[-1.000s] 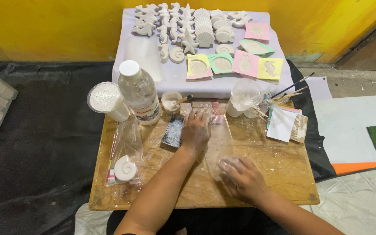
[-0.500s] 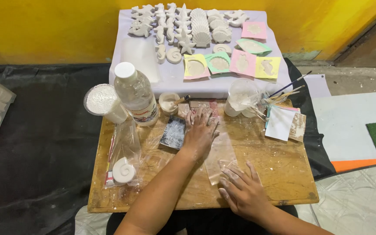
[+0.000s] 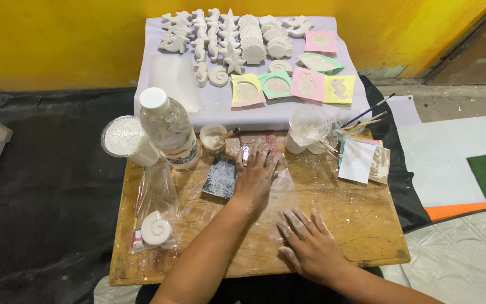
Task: Finishing small plaster figurines by brushing off debris and sanding surfaces
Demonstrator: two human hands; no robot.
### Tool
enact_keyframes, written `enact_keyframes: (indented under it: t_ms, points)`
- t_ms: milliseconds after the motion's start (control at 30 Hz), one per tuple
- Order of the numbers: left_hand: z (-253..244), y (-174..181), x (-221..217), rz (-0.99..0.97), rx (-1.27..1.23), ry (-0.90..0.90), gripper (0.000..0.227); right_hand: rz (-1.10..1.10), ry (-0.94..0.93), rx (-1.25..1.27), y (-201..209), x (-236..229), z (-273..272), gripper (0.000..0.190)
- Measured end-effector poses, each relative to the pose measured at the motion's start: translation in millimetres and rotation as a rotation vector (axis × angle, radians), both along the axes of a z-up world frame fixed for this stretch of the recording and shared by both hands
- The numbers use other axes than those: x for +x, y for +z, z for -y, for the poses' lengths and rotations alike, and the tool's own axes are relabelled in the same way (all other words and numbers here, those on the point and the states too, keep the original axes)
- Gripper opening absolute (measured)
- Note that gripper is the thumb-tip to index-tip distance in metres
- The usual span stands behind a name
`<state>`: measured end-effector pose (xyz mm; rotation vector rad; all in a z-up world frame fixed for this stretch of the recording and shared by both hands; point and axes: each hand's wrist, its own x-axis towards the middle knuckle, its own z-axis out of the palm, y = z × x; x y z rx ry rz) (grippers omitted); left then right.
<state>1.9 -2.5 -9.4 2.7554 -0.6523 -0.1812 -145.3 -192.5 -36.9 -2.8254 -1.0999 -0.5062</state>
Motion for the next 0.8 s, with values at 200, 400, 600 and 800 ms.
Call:
enact_keyframes:
  t_ms: [200,400,600,800]
  points:
    - [0.8,-7.4,0.8,0.045,0.012,-0.002,0.07,0.104,0.045,0.162,22.6,-16.4,1.3,0.023]
    - [-0.5,42.0,-19.1,-0.156,-0.062,0.039,0.065,0.113,-0.112,0.002,5.8,9.2,11.7,0.031]
    - [9.6,-6.6,-11.4,0.046,-0.067,-0.14,0.082,0.177,-0.068,0.064,45.4,34.3,0.3,0.022]
    - [7.4,-4.9,-24.5,0.161,-0.094,-0.109,0.054,0.214,-0.03,0.319,97.3,87.9,-32.3,0.017]
